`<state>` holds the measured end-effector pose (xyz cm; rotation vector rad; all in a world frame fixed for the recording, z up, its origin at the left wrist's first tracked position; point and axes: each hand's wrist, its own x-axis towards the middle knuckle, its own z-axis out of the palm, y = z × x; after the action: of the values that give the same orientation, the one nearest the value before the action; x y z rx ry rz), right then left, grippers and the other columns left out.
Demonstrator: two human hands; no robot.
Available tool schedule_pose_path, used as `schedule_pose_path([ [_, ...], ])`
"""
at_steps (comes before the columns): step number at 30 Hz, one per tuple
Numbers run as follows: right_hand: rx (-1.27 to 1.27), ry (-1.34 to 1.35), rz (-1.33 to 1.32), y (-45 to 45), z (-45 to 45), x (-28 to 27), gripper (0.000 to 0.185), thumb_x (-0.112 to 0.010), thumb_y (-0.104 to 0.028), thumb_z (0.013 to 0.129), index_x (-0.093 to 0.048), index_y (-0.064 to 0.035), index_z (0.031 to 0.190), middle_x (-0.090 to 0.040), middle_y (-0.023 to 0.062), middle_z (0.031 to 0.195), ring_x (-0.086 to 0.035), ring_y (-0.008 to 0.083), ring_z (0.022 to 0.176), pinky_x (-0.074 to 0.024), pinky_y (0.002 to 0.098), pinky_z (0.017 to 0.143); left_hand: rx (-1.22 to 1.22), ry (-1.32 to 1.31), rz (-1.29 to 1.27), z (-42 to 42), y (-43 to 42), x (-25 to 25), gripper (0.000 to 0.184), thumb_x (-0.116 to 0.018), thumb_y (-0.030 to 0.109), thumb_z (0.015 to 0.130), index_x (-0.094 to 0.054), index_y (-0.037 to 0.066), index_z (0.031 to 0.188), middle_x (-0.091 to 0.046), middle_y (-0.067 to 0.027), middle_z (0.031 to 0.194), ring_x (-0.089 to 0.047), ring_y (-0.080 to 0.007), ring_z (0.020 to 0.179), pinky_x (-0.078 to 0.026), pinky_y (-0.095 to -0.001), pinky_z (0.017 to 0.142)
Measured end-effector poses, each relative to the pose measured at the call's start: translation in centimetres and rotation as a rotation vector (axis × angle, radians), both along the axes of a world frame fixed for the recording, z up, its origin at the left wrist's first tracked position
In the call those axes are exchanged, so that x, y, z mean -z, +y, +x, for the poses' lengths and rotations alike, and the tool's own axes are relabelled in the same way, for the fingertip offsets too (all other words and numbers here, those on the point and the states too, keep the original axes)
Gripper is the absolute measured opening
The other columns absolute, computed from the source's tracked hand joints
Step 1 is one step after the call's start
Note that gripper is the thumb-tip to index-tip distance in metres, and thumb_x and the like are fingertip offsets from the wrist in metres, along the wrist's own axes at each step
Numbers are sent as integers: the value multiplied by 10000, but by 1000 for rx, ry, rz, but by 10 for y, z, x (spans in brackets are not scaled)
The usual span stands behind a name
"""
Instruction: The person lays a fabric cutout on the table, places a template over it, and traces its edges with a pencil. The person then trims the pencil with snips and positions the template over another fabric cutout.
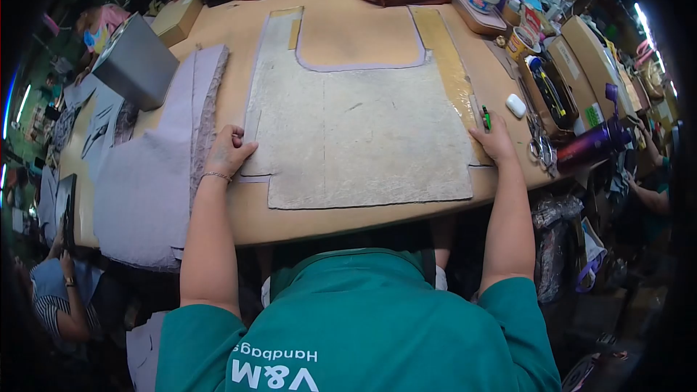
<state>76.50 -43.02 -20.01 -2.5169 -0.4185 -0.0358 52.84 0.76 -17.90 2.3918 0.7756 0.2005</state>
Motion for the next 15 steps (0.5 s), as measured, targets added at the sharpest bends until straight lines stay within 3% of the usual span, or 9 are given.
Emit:
schedule_pose_path([
  [11, 18, 72, 59, -6, 11, 8, 524, -674, -163, 640, -449, 48, 1063, -487, 207, 1016, -487, 289, 939, -375, 336, 825, 27, -41, 36, 0, 4, 5, 398, -702, 199, 596, -500, 12, 883, -494, -63, 718, -476, -168, 664, -410, -274, 627],
  [15, -20, 97, 182, -10, 20, 19, 488, -660, -103, 653, -446, 52, 1063, -532, 158, 961, -512, 220, 883, -395, 306, 781, 20, -20, 5, -2, 5, 4, 405, -706, 212, 593, -505, 11, 881, -529, -87, 758, -514, -192, 703, -423, -283, 649],
])
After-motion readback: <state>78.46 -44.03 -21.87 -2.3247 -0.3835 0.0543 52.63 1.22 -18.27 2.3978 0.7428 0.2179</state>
